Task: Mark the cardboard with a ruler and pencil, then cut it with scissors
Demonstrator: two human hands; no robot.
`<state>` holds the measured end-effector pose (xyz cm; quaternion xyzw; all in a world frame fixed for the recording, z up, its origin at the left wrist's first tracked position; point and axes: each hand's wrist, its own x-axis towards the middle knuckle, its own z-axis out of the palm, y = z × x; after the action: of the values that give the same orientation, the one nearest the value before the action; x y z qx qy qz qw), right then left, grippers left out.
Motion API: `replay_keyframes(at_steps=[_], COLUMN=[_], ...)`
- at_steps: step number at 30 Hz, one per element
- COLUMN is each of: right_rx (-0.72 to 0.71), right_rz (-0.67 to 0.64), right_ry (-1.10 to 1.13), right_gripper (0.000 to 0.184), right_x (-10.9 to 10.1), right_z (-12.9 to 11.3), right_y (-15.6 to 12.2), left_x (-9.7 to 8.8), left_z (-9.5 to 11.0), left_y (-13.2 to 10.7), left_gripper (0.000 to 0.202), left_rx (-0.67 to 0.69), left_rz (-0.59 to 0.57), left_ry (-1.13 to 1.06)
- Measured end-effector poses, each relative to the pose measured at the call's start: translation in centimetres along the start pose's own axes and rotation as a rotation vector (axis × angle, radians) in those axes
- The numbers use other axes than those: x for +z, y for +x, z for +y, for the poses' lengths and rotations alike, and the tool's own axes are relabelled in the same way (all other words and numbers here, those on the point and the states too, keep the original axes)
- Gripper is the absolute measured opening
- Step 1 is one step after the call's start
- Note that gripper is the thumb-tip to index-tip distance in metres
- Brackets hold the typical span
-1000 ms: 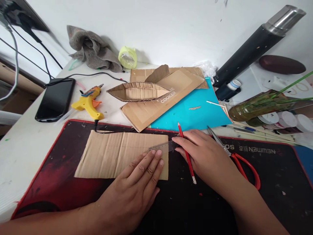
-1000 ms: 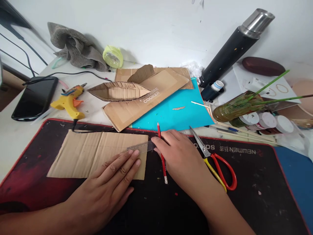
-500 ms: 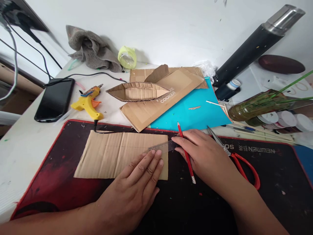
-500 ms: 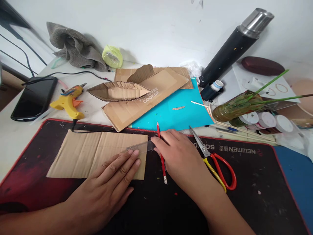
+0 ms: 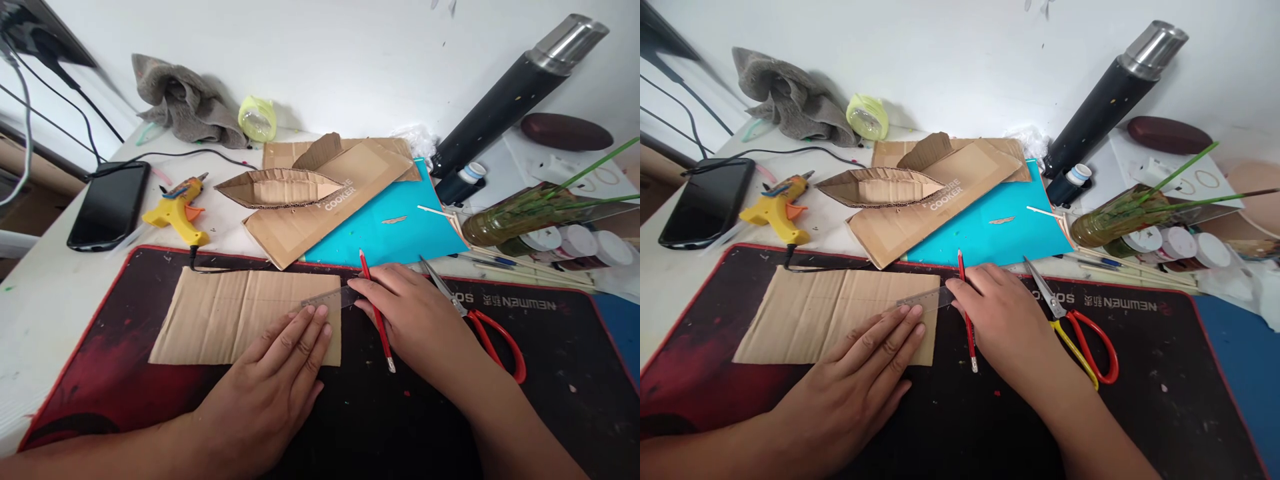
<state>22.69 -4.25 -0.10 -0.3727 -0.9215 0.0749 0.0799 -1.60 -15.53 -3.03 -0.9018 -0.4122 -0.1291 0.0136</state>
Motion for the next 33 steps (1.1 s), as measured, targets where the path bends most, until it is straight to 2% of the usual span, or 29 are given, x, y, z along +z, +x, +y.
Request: replay_keyframes(at_steps=[12,19,33], right_rx=[0.02,0.044,0.039], right_rz=[0.006,0.087,0.055], right_ry=[0.048,0.127,0.091], right_gripper=[0.023,0.023,0.02], right_x=[-0.2,-0.1,0.1], right_z=[-0.1,0.0,-0.3], right_y=[0.1,0.2,0.3], left_x=[0.3,0.6,1.1], left_z=[0.0,0.1,-0.1], left_y=[0.3,0.0,-0.1], left_gripper=[0.053,0.052,0.052], left_rx=[-0.021,-0.02,-0.017], left_rz=[0.039,0.067,0.106], left_ry=[0.021,0.026,0.05])
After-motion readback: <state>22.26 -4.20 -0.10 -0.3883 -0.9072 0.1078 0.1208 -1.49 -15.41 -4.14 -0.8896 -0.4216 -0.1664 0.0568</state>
